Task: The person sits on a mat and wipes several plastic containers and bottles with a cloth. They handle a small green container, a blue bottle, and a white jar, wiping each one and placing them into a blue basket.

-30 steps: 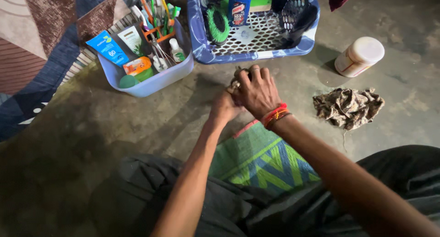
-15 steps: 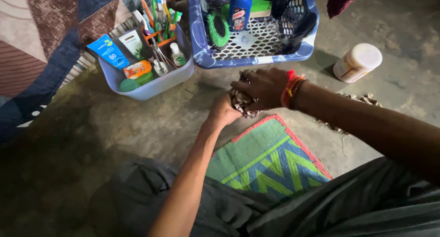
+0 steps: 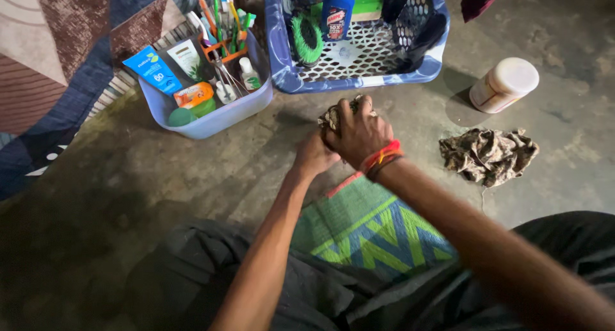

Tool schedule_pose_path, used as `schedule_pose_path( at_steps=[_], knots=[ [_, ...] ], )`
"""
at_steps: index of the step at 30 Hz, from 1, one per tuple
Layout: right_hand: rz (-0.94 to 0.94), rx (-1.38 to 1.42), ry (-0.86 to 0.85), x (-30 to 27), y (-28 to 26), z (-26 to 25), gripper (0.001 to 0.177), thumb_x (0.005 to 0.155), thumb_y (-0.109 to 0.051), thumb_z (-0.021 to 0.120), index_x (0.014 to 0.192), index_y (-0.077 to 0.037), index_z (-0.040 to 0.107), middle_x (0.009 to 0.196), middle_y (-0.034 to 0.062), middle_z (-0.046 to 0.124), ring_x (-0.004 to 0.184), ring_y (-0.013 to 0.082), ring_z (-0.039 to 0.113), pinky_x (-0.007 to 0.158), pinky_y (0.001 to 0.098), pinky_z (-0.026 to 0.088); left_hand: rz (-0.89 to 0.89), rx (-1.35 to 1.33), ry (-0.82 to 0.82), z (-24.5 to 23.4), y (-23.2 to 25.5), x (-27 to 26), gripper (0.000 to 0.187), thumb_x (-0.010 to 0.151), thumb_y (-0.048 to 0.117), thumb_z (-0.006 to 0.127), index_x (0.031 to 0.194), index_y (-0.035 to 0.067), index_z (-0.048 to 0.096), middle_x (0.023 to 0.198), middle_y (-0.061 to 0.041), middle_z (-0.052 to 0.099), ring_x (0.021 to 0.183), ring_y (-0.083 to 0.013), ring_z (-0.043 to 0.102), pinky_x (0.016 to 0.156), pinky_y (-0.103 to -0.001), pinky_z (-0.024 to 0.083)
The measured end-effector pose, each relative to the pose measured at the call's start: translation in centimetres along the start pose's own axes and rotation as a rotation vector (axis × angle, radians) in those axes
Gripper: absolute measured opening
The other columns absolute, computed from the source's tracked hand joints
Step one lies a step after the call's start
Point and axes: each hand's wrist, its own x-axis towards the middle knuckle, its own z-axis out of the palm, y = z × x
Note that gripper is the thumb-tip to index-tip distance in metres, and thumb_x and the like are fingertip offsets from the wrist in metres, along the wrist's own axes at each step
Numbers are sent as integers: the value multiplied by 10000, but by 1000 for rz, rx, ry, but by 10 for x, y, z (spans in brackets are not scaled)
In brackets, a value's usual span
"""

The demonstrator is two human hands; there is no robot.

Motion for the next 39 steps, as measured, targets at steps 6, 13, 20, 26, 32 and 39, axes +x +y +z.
schedule_pose_path(
  at_steps=[6, 13, 20, 26, 32, 39],
  knots=[
    [-767, -134, -28, 27, 42, -34, 697, 852, -615, 648, 1413, -230, 497, 1251, 246, 594, 885, 459, 704, 676, 552, 598, 61, 7, -13, -5, 9, 3, 547, 650, 316, 873, 1103, 82, 676, 1060, -187, 728, 1004, -360, 711, 805, -439, 577],
    [-555, -184, 321, 9, 27, 3, 657, 804, -637, 640, 1302, -220, 535, 1184, 232, 608, 860, 405, 725, 542, 505, 585, 103, 62, 19, -8, 10, -6, 524, 639, 244, 873, 1103, 77, 695, 1026, -182, 746, 957, -368, 707, 789, -442, 561],
    [190, 69, 108, -3, -24, 6, 580, 883, -607, 613, 1274, -190, 513, 1242, 280, 541, 805, 477, 700, 595, 574, 564, 41, -39, -121, -3, -24, 15, 328, 781, 211, 774, 1064, 60, 709, 1007, -179, 772, 971, -296, 773, 772, -426, 571],
    [-125, 71, -49, -7, 12, -23, 739, 927, -639, 559, 1498, -200, 393, 1283, 269, 539, 870, 506, 681, 692, 606, 564, 36, 2, -47, -16, 20, -3, 533, 602, 242, 875, 1066, 59, 685, 955, -174, 756, 912, -339, 735, 728, -437, 570],
    [-94, 302, 158, -19, 20, 3, 717, 980, -505, 516, 1568, -130, 348, 1419, 294, 516, 1094, 512, 627, 853, 555, 535, -41, 94, -30, 5, 3, 3, 415, 753, 299, 848, 1098, 98, 735, 1003, -176, 767, 972, -322, 745, 764, -427, 570],
    [412, 1018, 403, 2, 21, 63, 562, 1054, -454, 460, 1327, 12, 616, 1205, 215, 700, 1148, 354, 666, 1024, 445, 482, 40, -223, -34, 13, -3, -6, 564, 706, 107, 757, 1256, 112, 632, 1123, -120, 737, 1041, -296, 724, 791, -390, 603]
  ],
)
